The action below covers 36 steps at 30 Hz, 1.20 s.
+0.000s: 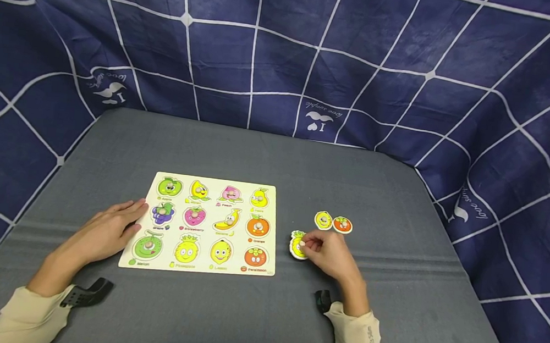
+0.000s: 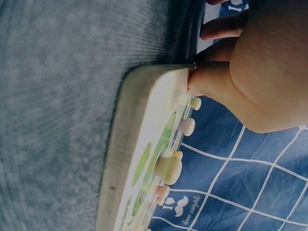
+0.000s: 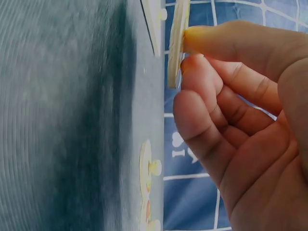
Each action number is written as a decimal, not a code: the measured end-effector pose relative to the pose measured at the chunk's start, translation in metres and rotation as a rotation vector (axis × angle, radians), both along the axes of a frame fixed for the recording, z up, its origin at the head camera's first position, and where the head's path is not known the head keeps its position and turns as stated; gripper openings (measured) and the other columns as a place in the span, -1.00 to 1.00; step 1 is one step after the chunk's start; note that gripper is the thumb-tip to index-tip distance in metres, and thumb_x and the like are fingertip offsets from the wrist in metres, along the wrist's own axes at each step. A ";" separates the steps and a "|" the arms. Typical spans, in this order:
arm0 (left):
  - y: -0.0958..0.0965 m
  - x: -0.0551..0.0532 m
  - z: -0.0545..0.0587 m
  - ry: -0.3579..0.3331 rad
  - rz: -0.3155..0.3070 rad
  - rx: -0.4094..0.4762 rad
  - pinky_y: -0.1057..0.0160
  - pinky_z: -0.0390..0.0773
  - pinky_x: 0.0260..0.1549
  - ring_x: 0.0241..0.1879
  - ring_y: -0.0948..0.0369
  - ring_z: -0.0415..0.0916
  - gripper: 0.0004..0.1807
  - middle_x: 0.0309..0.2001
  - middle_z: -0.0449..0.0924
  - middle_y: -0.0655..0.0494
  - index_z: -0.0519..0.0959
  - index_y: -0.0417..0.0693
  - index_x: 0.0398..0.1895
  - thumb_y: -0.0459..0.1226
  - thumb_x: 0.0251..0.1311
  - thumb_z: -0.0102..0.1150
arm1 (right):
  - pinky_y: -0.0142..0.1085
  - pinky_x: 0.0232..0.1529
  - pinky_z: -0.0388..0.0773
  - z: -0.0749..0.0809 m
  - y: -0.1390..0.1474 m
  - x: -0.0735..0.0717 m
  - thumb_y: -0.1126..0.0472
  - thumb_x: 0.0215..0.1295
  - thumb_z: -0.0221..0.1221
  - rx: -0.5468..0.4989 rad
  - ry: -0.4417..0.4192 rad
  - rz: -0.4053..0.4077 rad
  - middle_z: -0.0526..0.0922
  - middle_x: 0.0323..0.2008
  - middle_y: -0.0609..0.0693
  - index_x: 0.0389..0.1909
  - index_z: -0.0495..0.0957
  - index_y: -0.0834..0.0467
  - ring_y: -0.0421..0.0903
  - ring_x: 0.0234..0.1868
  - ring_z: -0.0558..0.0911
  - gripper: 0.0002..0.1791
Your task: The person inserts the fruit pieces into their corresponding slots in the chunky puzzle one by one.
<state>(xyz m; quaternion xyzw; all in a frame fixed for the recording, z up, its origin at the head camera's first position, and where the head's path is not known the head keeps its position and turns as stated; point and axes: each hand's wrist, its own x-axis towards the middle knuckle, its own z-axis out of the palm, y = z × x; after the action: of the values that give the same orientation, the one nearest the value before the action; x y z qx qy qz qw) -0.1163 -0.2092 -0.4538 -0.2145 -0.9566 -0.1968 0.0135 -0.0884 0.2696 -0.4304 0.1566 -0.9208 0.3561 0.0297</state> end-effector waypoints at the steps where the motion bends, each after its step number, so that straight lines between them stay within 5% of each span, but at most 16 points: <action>1: 0.000 0.000 0.000 0.002 0.000 0.000 -0.39 0.30 0.06 0.27 -0.35 0.28 -0.47 0.34 0.31 -0.36 0.39 -0.44 0.31 -0.40 0.29 0.15 | -0.43 -0.52 0.50 0.000 -0.002 0.000 0.41 0.10 0.38 -0.008 -0.002 0.010 0.60 -0.56 -0.17 -0.42 0.69 0.25 -0.33 -0.53 0.53 -0.95; 14: 0.000 0.000 0.000 0.000 0.002 0.003 -0.39 0.29 0.07 0.28 -0.34 0.27 -0.47 0.35 0.30 -0.36 0.39 -0.44 0.31 -0.40 0.29 0.16 | -0.38 -0.50 0.51 0.003 -0.024 -0.005 0.37 0.12 0.38 -0.008 -0.071 0.089 0.57 -0.54 -0.19 -0.40 0.69 0.18 -0.30 -0.52 0.52 -0.93; 36: 0.000 0.001 0.000 -0.004 0.007 -0.002 -0.38 0.29 0.07 0.28 -0.35 0.27 -0.47 0.34 0.31 -0.36 0.39 -0.44 0.31 -0.40 0.29 0.15 | -0.41 -0.50 0.51 0.002 -0.058 -0.013 0.35 0.09 0.39 0.031 -0.052 0.207 0.56 -0.58 -0.24 -0.45 0.69 0.15 -0.35 -0.54 0.51 -0.93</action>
<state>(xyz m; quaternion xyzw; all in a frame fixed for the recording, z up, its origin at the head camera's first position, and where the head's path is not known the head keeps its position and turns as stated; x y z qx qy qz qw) -0.1157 -0.2093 -0.4540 -0.2110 -0.9575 -0.1963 0.0121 -0.1016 0.2119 -0.4284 0.2422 -0.9055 0.3469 -0.0337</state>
